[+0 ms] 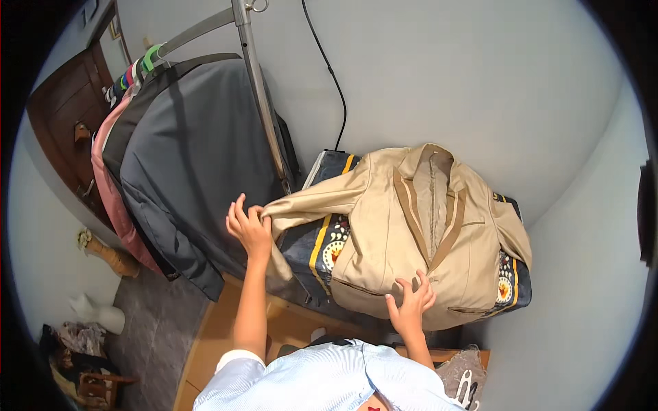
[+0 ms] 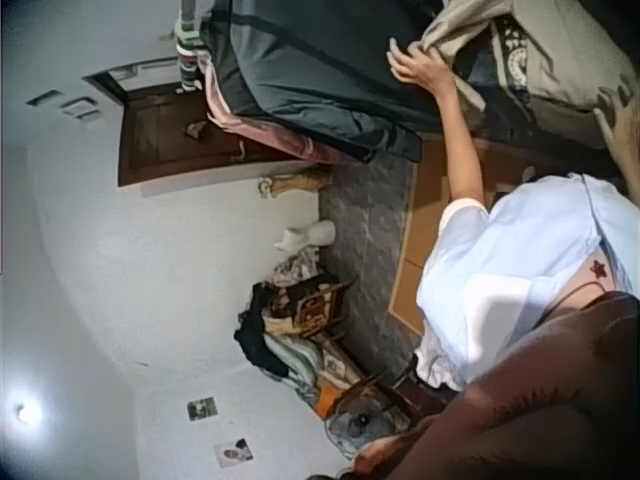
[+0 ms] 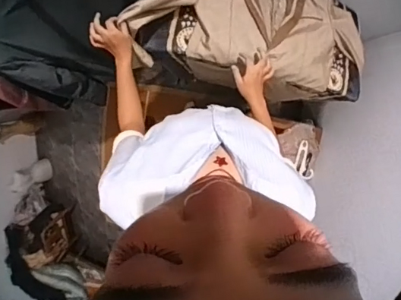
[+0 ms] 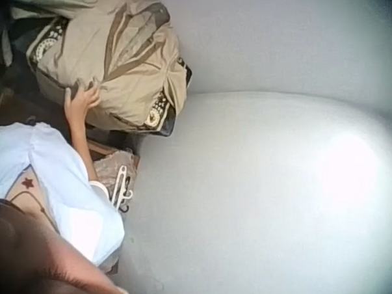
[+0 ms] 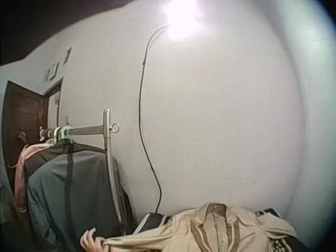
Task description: Organizing and preparing jackets for hanging by smoothing them out and attaching hangers.
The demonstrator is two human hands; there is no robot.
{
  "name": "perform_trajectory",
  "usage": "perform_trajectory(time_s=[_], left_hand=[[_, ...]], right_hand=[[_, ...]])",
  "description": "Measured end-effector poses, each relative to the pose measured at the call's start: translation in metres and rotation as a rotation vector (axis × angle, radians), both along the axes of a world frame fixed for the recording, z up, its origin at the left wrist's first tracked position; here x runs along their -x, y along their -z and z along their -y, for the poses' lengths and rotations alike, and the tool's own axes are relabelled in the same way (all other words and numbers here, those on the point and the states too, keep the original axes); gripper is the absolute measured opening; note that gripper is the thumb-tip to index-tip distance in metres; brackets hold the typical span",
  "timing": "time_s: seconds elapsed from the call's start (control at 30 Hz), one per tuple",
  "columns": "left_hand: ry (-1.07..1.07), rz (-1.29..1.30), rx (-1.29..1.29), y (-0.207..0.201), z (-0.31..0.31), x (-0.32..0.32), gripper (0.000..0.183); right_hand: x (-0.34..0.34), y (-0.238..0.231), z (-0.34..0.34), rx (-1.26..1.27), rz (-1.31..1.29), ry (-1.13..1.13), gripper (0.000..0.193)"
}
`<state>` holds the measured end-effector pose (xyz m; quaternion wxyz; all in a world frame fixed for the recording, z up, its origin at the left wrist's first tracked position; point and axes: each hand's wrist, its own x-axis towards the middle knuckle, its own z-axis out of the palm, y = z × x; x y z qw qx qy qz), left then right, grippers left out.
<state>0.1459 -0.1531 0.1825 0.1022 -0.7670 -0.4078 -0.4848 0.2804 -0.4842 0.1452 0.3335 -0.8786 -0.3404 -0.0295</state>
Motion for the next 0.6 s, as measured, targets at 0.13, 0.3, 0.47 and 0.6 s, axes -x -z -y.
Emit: perform_trajectory(time_s=[0.13, 0.3, 0.47, 0.6], left_hand=[[-0.015, 0.001, -0.127, 0.007, -0.029, -0.007, 0.014], [0.052, -0.236, 0.36, 0.064, -0.036, 0.014, 0.015], [0.207, 0.062, 0.311, 0.092, 0.013, 0.041, 0.01], [0.41, -0.028, 0.335, 0.113, 0.08, 0.053, 0.009]], right_hand=[[0.01, -0.001, -0.016, -0.011, 0.016, 0.026, 0.039], [0.021, 0.008, -0.029, -0.005, 0.005, 0.06, 0.039], [0.019, 0.003, -0.037, -0.015, -0.007, 0.053, 0.039], [-0.019, -0.023, -0.068, -0.076, 0.138, -0.041, 0.038]])
